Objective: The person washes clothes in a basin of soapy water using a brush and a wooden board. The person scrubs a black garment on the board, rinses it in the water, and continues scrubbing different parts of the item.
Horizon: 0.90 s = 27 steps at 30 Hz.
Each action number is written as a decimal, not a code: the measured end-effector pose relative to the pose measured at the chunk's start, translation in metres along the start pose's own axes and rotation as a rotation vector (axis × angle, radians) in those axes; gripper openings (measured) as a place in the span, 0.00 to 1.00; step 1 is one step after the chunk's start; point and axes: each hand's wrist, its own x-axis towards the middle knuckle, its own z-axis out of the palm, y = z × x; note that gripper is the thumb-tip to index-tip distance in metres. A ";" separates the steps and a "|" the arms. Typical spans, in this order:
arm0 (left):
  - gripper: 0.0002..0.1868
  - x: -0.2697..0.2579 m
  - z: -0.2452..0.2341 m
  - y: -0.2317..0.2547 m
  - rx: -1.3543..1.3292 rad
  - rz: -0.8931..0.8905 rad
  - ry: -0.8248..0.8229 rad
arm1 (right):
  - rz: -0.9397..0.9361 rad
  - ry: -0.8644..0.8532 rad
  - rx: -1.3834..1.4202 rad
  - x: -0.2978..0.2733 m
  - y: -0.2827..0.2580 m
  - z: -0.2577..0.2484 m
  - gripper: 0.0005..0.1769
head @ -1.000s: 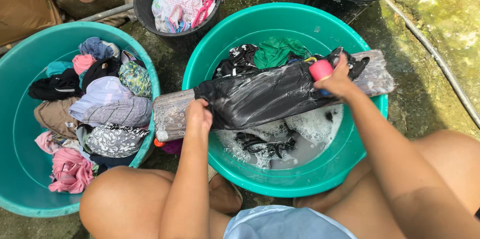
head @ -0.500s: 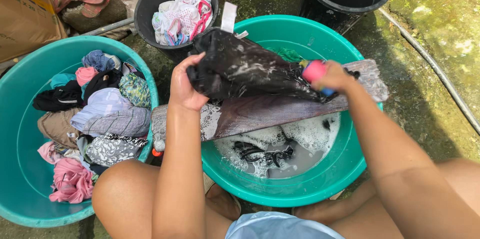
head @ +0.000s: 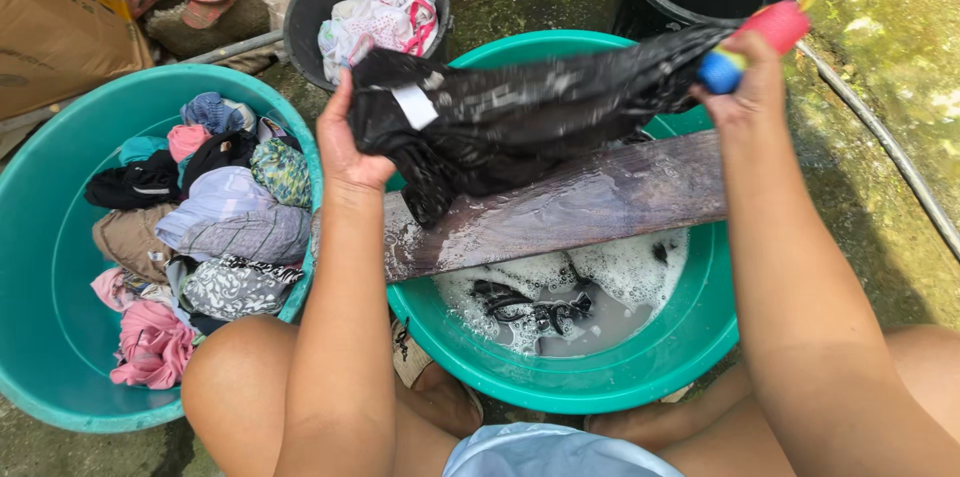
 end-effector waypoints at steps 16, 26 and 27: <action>0.28 -0.104 -0.207 -0.110 1.463 0.108 0.999 | -0.905 -0.216 -1.345 -0.215 0.178 0.027 0.45; 0.33 -0.110 -0.171 -0.101 1.286 0.111 0.974 | -1.113 -0.078 -1.802 -0.159 0.110 -0.011 0.26; 0.33 -0.112 -0.171 -0.101 1.318 0.099 0.981 | -1.259 0.139 -1.868 -0.141 0.096 -0.021 0.30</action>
